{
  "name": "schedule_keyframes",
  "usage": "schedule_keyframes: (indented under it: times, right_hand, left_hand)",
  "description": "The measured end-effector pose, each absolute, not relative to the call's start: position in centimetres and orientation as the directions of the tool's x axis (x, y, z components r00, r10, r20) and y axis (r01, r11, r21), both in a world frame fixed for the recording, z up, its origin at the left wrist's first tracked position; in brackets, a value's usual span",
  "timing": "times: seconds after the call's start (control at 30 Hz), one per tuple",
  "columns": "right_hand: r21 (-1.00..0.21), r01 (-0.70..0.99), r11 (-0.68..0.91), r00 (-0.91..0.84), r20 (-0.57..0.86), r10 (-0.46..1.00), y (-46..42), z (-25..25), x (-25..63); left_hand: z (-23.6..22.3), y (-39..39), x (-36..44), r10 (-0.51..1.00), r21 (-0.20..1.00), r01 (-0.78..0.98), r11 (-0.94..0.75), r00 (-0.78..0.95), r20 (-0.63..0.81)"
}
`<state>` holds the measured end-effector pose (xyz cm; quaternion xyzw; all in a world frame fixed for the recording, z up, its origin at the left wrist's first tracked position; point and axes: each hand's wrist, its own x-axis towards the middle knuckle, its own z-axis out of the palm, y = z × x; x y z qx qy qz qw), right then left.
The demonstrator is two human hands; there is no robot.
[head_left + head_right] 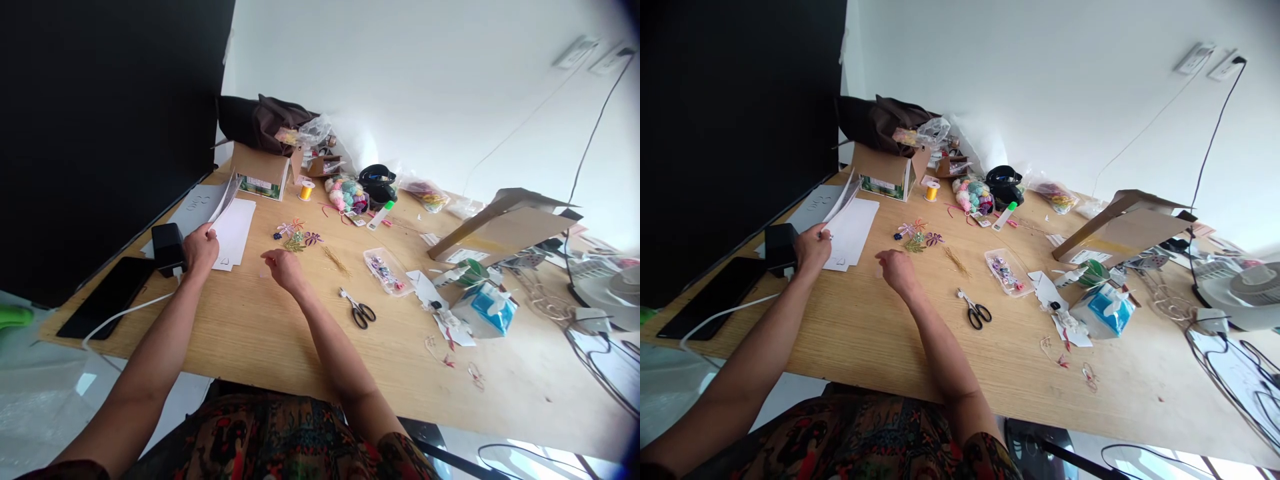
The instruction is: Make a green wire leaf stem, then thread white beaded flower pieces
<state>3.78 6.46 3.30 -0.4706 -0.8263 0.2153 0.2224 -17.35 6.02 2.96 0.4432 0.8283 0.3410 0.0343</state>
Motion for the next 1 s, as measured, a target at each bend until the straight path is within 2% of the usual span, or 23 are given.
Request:
schedule_keyframes:
  times: [0.1, 0.23, 0.33, 0.47, 0.57, 0.77, 1.0]
  right_hand:
    - [-0.574, 0.681, 0.455, -0.456, 0.153, 0.877, 6.7, 3.2, 1.0]
    - [-0.53, 0.744, 0.407, -0.443, 0.066, 0.894, 7.3, 2.0, -3.3]
    - [-0.584, 0.779, 0.228, -0.342, -0.09, 0.935, 8.2, 1.0, -5.1]
    - [-0.85, 0.519, -0.087, -0.24, -0.243, 0.94, 9.2, 0.2, -5.9]
    - [-0.903, 0.368, -0.221, -0.24, -0.322, 0.916, 9.1, 0.2, -6.6]
    - [-0.923, 0.257, -0.286, -0.283, -0.355, 0.891, 8.0, 0.5, -7.9]
    - [-0.944, 0.243, -0.221, -0.216, -0.275, 0.937, 7.8, -0.6, -8.1]
  left_hand:
    - [3.0, 6.0, -17.2, 0.759, 0.588, 0.714, 0.38, -0.604, 0.243]
    - [3.1, 5.9, -17.1, 0.762, 0.579, 0.719, 0.384, -0.601, 0.24]
    - [3.3, 5.8, -17.1, 0.764, 0.577, 0.716, 0.393, -0.603, 0.229]
    - [3.6, 5.7, -17.0, 0.769, 0.576, 0.714, 0.398, -0.602, 0.214]
    - [3.6, 5.7, -17.0, 0.77, 0.582, 0.713, 0.39, -0.6, 0.218]
    - [3.6, 5.7, -17.0, 0.767, 0.591, 0.707, 0.39, -0.604, 0.217]
    - [3.8, 5.6, -17.0, 0.772, 0.59, 0.706, 0.392, -0.601, 0.207]
